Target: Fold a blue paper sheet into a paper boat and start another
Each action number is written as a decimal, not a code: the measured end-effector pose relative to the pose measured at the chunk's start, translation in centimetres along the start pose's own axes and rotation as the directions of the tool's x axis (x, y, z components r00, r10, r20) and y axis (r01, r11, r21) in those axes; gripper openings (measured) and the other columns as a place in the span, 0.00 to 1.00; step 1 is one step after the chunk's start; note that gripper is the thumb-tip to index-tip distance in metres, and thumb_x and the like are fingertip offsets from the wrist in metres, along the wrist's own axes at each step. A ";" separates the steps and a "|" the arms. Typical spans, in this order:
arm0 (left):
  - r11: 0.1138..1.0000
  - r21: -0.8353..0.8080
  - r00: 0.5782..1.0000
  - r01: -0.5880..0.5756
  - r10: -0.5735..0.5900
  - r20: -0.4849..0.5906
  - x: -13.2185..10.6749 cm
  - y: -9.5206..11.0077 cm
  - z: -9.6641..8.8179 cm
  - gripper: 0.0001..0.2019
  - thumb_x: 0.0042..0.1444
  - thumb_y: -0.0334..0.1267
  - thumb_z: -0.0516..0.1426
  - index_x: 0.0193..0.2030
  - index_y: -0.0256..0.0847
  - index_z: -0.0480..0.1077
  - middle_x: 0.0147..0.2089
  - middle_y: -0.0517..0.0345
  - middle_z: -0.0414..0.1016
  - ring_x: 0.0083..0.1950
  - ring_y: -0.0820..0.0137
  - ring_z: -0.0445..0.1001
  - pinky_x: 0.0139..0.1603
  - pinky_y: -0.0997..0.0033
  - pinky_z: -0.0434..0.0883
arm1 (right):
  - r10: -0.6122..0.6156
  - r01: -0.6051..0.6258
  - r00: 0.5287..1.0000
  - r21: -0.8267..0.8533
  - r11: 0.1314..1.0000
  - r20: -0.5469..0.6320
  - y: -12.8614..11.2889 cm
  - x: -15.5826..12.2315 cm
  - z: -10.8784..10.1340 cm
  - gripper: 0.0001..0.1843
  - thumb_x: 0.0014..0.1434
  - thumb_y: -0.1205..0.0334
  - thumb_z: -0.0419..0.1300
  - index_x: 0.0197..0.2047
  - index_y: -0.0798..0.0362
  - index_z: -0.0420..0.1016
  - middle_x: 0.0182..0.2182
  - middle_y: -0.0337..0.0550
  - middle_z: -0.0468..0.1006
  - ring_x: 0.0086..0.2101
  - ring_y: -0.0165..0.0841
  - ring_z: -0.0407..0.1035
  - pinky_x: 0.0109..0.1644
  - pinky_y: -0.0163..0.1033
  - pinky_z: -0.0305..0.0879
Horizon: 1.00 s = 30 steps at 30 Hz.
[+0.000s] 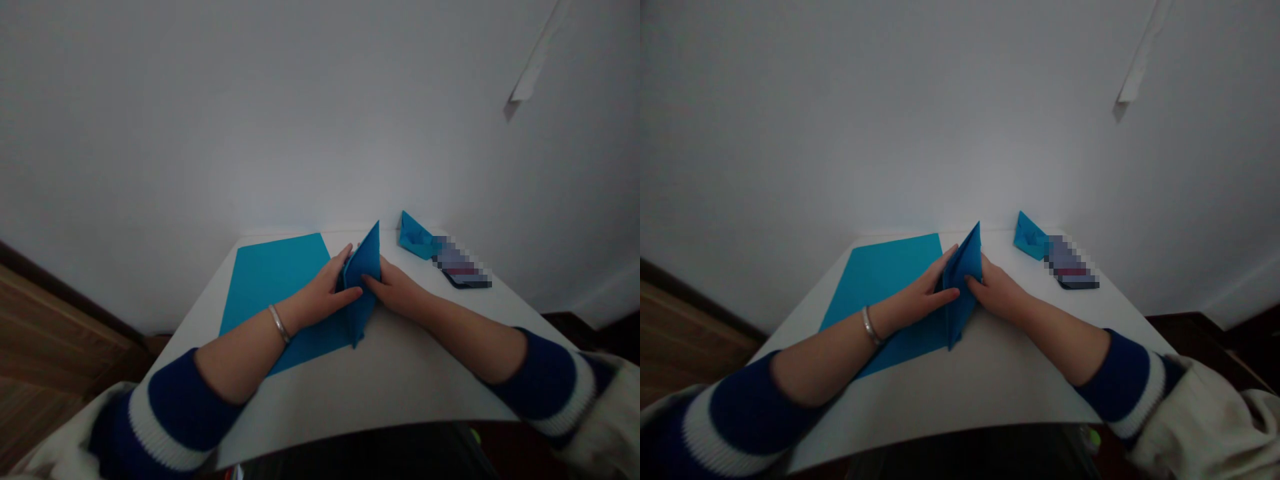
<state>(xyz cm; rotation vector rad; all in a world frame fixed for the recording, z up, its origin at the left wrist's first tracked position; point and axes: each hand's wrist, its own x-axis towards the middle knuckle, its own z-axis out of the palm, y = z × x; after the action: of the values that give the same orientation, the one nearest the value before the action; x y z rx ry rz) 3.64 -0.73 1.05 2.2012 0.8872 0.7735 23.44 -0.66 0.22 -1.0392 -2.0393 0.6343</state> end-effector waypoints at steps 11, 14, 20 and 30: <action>0.994 -0.104 0.999 -0.018 0.015 -0.032 0.3 -0.7 -0.2 0.29 0.61 0.41 0.50 0.69 0.40 0.50 0.72 0.50 0.49 0.71 0.62 0.48 0.72 0.53 0.45 | 0.083 -0.088 0.996 -0.117 0.989 -0.045 0.5 0.1 -0.6 0.22 0.54 0.65 0.56 0.53 0.50 0.68 0.47 0.48 0.77 0.45 0.43 0.71 0.50 0.49 0.66; 0.997 -0.071 0.999 -0.031 0.029 -0.029 0.3 -0.8 -0.1 0.29 0.61 0.39 0.50 0.69 0.42 0.50 0.71 0.52 0.50 0.71 0.61 0.49 0.72 0.53 0.46 | 0.072 -0.079 0.996 -0.158 0.984 -0.051 0.5 0.1 -0.7 0.16 0.58 0.60 0.56 0.50 0.50 0.71 0.47 0.47 0.78 0.45 0.43 0.72 0.49 0.49 0.66; 0.997 -0.073 0.999 -0.018 0.016 -0.030 0.5 -1.5 -0.2 0.30 0.55 0.29 0.47 0.67 0.42 0.56 0.69 0.55 0.56 0.69 0.63 0.55 0.69 0.51 0.53 | 0.072 -0.067 0.997 -0.258 0.964 0.010 1.0 0.2 -1.5 0.11 0.59 0.62 0.55 0.42 0.51 0.76 0.42 0.48 0.80 0.41 0.43 0.73 0.47 0.49 0.67; 0.985 0.169 0.998 -0.046 0.051 -0.023 0.7 -1.6 -0.7 0.22 0.61 0.32 0.46 0.59 0.43 0.67 0.62 0.56 0.67 0.64 0.65 0.65 0.67 0.54 0.58 | -0.102 0.158 0.979 -0.341 0.927 0.176 2.9 0.4 -2.8 0.14 0.56 0.66 0.57 0.46 0.49 0.76 0.46 0.46 0.79 0.46 0.41 0.71 0.53 0.49 0.64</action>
<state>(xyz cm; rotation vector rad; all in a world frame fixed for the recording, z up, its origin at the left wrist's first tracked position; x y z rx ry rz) 2.91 0.92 0.54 2.3728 0.9459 0.7784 26.84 1.54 0.03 -1.0687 -2.3982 0.2902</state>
